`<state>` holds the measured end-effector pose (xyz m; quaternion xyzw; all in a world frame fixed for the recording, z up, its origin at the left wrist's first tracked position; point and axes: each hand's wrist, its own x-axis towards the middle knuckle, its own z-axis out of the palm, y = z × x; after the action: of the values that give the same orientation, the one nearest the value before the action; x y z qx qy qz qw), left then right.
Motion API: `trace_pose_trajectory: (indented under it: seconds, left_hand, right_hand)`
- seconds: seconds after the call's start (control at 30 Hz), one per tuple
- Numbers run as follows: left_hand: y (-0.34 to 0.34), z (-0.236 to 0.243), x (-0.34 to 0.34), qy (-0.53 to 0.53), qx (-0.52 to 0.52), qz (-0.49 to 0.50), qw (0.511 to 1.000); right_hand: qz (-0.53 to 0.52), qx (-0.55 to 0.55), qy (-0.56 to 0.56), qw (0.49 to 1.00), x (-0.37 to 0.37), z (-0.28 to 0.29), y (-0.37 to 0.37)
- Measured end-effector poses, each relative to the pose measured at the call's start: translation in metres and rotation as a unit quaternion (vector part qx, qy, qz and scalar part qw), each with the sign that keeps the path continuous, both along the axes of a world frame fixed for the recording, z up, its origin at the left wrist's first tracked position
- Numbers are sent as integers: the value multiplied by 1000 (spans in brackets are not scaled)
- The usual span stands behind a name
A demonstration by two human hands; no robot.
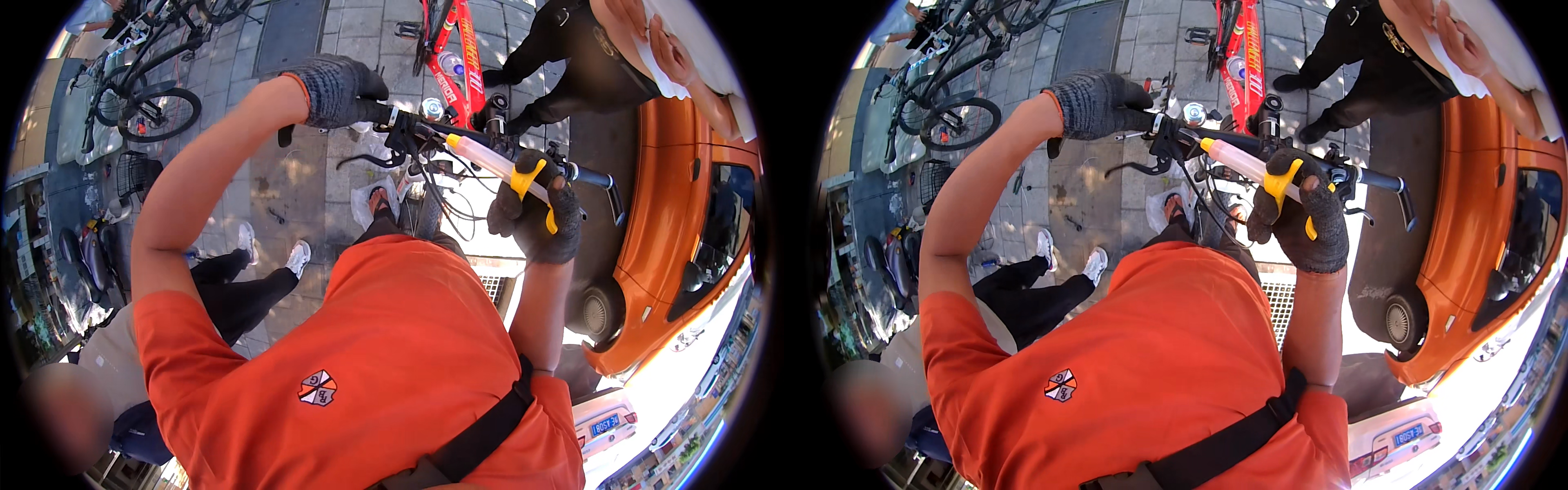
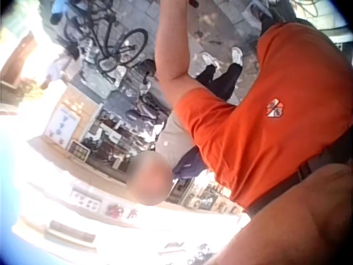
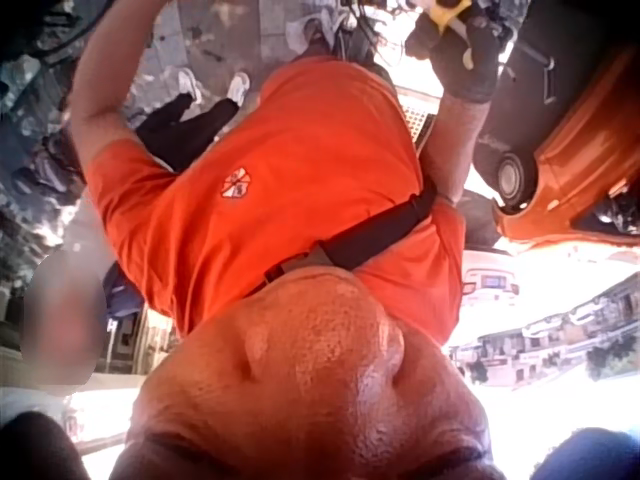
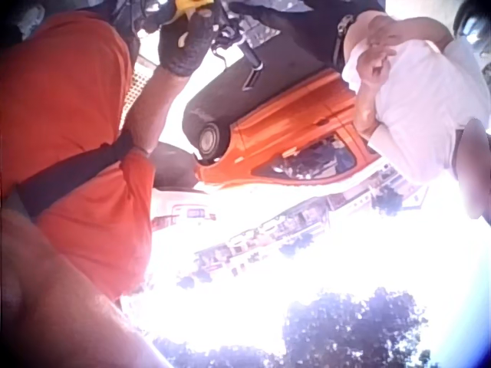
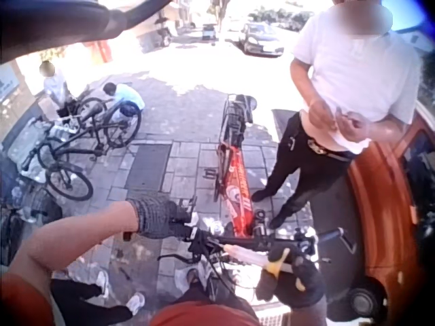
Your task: The person uses a yellow syringe to apply lubricant to the bicycle's handlebar stem and brake lever area. They repeatedly squeeze the syringe and wipe the components with a white cloth while standing on a sidewalk.
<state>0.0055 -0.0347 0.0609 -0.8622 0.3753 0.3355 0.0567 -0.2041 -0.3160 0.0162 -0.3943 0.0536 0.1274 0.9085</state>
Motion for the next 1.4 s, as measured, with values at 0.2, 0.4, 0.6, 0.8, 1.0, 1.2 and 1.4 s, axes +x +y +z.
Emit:
trace_pose_trajectory:
  seconds: [0.2, 0.4, 0.6, 0.8, 1.0, 1.2, 1.4]
  left_hand:
    - [15, -20, -26, -129, -3, -20, 991]
    - [24, -68, -5, -150, -61, -93, 982]
    - [42, -63, -2, -171, -73, -97, 978]
    - [10, -14, -26, -143, 3, -72, 987]
    - [8, -6, -42, -128, -1, -47, 991]
    - [8, 11, -40, -126, 36, -40, 991]
    - [-11, -43, -5, -188, 39, -87, 978]
  right_hand:
    - [-24, 43, -19, 999, 13, 18, 11]
    - [1, -120, -101, 988, 74, 83, 44]
    - [-64, -406, -336, 848, 92, 161, 79]
    - [-76, -480, -465, 740, 74, 209, 96]
    - [-61, -494, -475, 726, 66, 210, 101]
    - [-92, -498, -451, 735, 69, 205, 88]
    - [-90, -480, -278, 827, 56, 179, 78]
